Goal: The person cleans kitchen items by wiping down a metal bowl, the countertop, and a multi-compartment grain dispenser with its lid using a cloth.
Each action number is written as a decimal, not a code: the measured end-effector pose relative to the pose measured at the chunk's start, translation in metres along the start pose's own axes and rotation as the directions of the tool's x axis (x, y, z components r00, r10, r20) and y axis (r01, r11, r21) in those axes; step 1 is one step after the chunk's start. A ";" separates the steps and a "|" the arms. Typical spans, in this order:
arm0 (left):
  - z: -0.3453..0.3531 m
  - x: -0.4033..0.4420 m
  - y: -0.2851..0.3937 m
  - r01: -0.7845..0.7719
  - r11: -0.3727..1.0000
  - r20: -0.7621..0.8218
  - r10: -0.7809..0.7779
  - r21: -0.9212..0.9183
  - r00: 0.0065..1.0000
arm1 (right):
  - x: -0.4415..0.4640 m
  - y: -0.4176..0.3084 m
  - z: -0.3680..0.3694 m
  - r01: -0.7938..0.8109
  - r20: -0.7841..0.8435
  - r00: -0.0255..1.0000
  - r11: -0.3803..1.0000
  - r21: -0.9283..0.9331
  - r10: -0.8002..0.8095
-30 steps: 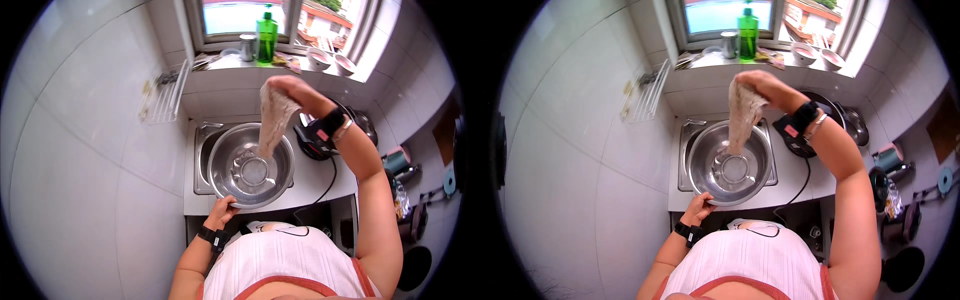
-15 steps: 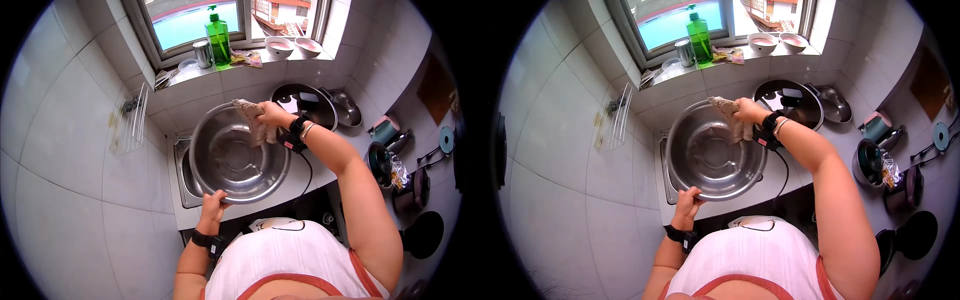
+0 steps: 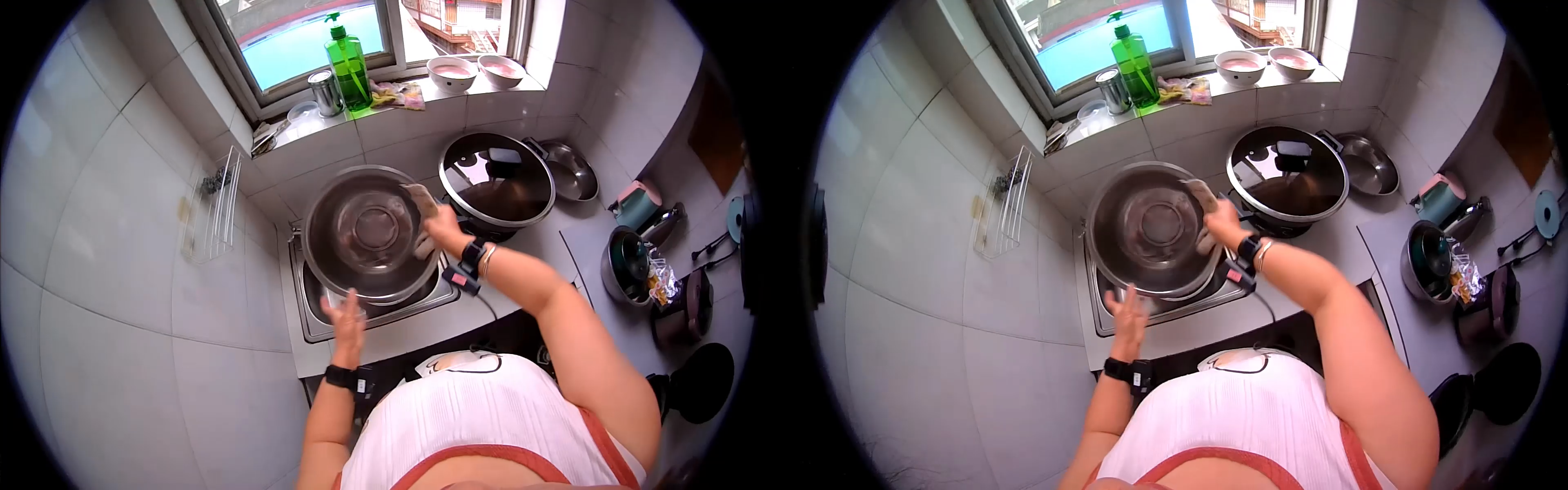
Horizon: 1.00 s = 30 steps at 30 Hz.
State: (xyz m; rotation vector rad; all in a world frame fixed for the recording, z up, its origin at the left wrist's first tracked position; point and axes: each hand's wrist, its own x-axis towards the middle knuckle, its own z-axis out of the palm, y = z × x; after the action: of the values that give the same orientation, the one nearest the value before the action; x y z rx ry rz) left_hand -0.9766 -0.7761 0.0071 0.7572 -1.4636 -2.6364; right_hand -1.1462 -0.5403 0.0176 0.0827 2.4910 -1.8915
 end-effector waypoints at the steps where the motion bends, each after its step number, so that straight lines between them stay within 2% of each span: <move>1: -0.016 0.022 -0.001 -0.153 0.966 -0.069 0.171 0.210 0.983 | 0.000 -0.030 -0.012 0.235 0.067 0.972 0.954 -0.186 -0.226; 2: -0.028 0.036 -0.001 -0.275 0.866 -0.103 0.346 0.418 0.932 | 0.007 -0.045 -0.012 0.467 0.154 0.880 0.760 -0.451 -0.450; 3: -0.027 0.040 0.005 -0.268 0.866 -0.106 0.341 0.421 0.934 | 0.002 -0.071 -0.005 0.520 0.265 0.854 0.751 -0.408 -0.448; 4: -0.020 0.046 0.014 -0.416 0.639 0.095 0.474 0.647 0.875 | 0.017 -0.070 0.010 0.643 0.472 0.756 0.651 -0.404 -0.453; 5: -0.013 0.053 0.023 -0.541 0.330 0.324 0.527 0.774 0.785 | 0.008 -0.088 0.025 0.847 0.584 0.525 0.310 -0.432 -0.620; 6: -0.007 0.057 0.024 -0.533 0.312 0.346 0.492 0.786 0.799 | 0.009 -0.091 0.050 0.906 0.774 0.406 0.100 -0.412 -0.486; 8: 0.026 0.026 0.052 -0.240 0.355 0.208 0.127 0.904 0.970 | -0.031 -0.127 0.072 0.925 0.908 0.265 -0.182 -0.335 -0.324; 10: 0.014 0.025 0.039 -0.281 0.374 0.234 0.167 0.884 0.958 | -0.036 -0.131 0.090 0.926 0.933 0.155 -0.282 -0.252 -0.326; 12: -0.001 0.027 0.034 -0.323 0.393 0.259 0.208 0.861 0.943 | -0.023 -0.139 0.091 0.929 0.909 0.158 -0.253 -0.269 -0.385; 14: -0.018 0.027 0.036 -0.567 0.325 0.373 0.498 0.757 0.783 | 0.008 -0.143 0.080 0.935 0.811 0.325 0.038 -0.352 -0.487; 15: -0.026 0.027 0.039 -0.582 0.401 0.364 0.500 0.707 0.786 | 0.011 -0.152 0.064 0.877 0.733 0.479 0.227 -0.424 -0.483; 16: -0.034 0.027 0.039 -0.581 0.402 0.357 0.507 0.707 0.785 | 0.012 -0.159 0.048 0.828 0.663 0.560 0.374 -0.418 -0.497; 17: -0.045 0.026 0.038 -0.497 0.611 0.286 0.415 0.616 0.864 | 0.026 -0.146 0.041 0.761 0.579 0.634 0.545 -0.351 -0.512; 18: -0.052 0.025 0.037 -0.379 0.782 0.235 0.300 0.494 0.925 | 0.029 -0.137 0.033 0.629 0.501 0.749 0.704 -0.329 -0.435; 19: -0.049 0.011 0.045 -0.307 0.867 0.194 0.248 0.394 0.949 | 0.045 -0.110 0.028 0.446 0.479 0.820 0.874 -0.191 -0.314; 20: -0.043 -0.004 0.049 -0.298 0.869 0.183 0.243 0.395 0.953 | 0.044 -0.063 0.025 0.368 0.378 0.857 0.930 0.027 -0.350; 21: -0.029 -0.012 0.053 -0.183 0.947 0.053 0.175 0.263 0.983 | 0.019 -0.050 0.029 0.122 0.276 0.947 0.978 0.170 -0.166; 22: -0.020 -0.017 0.054 -0.080 0.991 -0.064 0.087 0.112 0.994 | -0.003 -0.037 0.035 -0.115 0.257 0.964 0.973 0.199 0.061; 23: -0.025 -0.001 0.040 -0.066 0.998 -0.025 0.065 -0.004 0.998 | -0.009 0.005 0.060 -0.348 0.282 0.931 0.789 0.507 0.230; 24: -0.018 0.004 0.028 -0.070 0.998 -0.022 0.070 -0.007 0.997 | -0.046 -0.013 0.069 -0.472 0.376 0.879 0.637 0.609 0.293; 26: 0.007 0.007 0.001 -0.040 0.974 -0.159 0.004 -0.222 0.987 | -0.074 0.007 0.108 -0.559 0.380 0.828 0.556 0.615 0.412; 27: 0.013 0.014 -0.020 -0.102 0.951 -0.129 0.066 -0.292 0.989 | -0.087 0.017 0.127 -0.596 0.380 0.797 0.509 0.621 0.470; 28: 0.014 0.019 -0.038 -0.156 0.920 -0.100 0.128 -0.360 0.987 | -0.104 0.010 0.131 -0.678 0.507 0.733 0.428 0.598 0.453; 30: 0.016 0.018 -0.038 -0.164 0.928 -0.078 0.146 -0.335 0.986 | -0.120 -0.003 0.131 -0.696 0.555 0.717 0.396 0.599 0.421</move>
State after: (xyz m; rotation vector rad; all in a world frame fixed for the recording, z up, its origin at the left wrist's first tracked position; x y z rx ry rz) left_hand -0.9918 -0.7464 -0.0239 0.6394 -0.9680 -2.6211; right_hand -1.0297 -0.6716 -0.0102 0.5212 1.0014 -2.2035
